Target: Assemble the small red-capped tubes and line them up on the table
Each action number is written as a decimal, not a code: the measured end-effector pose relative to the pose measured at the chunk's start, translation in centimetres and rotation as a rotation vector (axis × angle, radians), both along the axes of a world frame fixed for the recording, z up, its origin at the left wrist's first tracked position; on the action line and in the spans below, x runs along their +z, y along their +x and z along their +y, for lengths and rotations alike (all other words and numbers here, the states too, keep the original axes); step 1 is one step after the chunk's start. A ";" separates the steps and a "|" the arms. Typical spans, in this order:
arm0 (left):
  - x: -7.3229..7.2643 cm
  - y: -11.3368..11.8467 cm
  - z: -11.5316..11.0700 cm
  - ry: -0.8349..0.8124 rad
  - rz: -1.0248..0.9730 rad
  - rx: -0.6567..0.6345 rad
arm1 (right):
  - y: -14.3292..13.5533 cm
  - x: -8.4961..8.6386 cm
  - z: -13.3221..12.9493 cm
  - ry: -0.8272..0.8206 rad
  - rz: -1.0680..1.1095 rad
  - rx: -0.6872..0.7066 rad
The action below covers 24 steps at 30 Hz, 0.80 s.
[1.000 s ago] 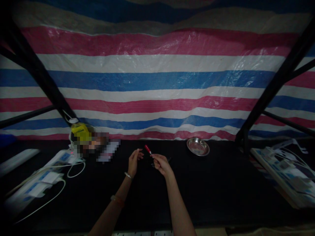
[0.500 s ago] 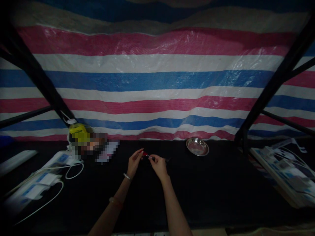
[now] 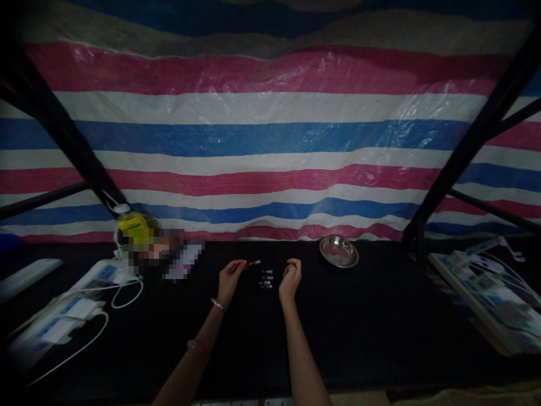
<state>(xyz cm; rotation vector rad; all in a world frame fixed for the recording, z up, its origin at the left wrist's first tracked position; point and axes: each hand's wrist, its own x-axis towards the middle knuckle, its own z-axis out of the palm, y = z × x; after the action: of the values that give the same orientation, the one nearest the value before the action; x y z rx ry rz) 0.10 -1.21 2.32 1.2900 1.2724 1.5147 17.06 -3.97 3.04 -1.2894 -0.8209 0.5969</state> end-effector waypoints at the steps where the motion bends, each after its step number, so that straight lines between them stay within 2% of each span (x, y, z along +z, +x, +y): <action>1: 0.0 0.0 0.0 0.002 0.010 0.002 | 0.4 0.0 0.1 0.004 0.085 -0.071; 4: -0.2 0.2 0.1 -0.018 0.063 -0.012 | 1.1 0.0 0.3 0.022 0.245 -0.237; 8: -0.5 0.4 0.3 -0.034 0.154 -0.047 | 1.6 -0.6 0.6 0.044 0.258 -0.324; 13: -0.8 0.4 0.4 -0.004 0.183 -0.041 | 2.7 -2.7 1.6 0.041 0.215 -0.319; 17: -1.2 0.4 0.7 -0.010 0.186 -0.020 | 3.4 -4.3 2.6 -0.020 0.290 -0.310; 24: -2.0 0.2 1.2 -0.017 0.244 -0.030 | 3.9 -4.9 3.4 -0.049 0.326 -0.280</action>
<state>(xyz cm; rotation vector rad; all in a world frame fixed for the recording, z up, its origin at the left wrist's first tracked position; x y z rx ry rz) 0.34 -0.06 0.30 1.5120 1.4077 1.3532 20.99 -0.56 -1.88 -1.2807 -0.3522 0.5837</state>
